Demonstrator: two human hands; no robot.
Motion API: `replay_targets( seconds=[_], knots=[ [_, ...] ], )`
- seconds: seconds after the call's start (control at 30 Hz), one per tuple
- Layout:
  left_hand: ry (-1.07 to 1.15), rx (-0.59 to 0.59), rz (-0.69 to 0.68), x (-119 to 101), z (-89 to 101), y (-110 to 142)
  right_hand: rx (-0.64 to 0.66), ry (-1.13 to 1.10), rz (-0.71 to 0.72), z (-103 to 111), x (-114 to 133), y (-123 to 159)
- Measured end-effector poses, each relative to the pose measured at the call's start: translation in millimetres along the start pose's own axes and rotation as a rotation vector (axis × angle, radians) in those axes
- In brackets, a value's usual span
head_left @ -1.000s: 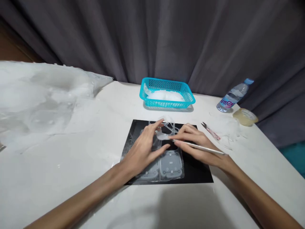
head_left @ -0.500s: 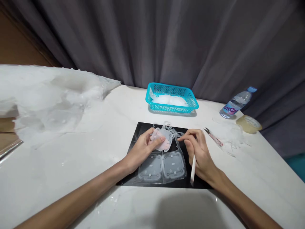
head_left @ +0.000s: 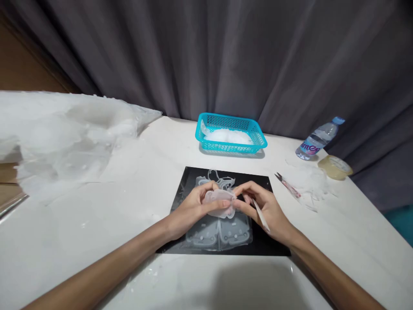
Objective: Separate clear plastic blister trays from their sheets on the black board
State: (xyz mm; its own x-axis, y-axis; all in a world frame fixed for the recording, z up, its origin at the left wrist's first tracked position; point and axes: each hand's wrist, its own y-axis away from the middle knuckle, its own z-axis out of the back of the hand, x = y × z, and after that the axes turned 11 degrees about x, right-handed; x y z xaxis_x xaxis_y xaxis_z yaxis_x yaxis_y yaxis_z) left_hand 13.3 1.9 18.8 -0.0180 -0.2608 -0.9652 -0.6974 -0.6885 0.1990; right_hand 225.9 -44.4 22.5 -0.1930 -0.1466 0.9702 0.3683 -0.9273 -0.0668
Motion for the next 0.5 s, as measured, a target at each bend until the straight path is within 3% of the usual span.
replay_targets(
  seconds=[0.37, 0.5],
  knots=[
    [-0.097, 0.038, -0.002, -6, 2.3, 3, 0.126, -0.036, -0.101, 8, -1, -3],
    [-0.070, 0.031, -0.022, -3, 1.9, 2, 0.153, 0.079, -0.103, 11, -1, -2]
  ],
)
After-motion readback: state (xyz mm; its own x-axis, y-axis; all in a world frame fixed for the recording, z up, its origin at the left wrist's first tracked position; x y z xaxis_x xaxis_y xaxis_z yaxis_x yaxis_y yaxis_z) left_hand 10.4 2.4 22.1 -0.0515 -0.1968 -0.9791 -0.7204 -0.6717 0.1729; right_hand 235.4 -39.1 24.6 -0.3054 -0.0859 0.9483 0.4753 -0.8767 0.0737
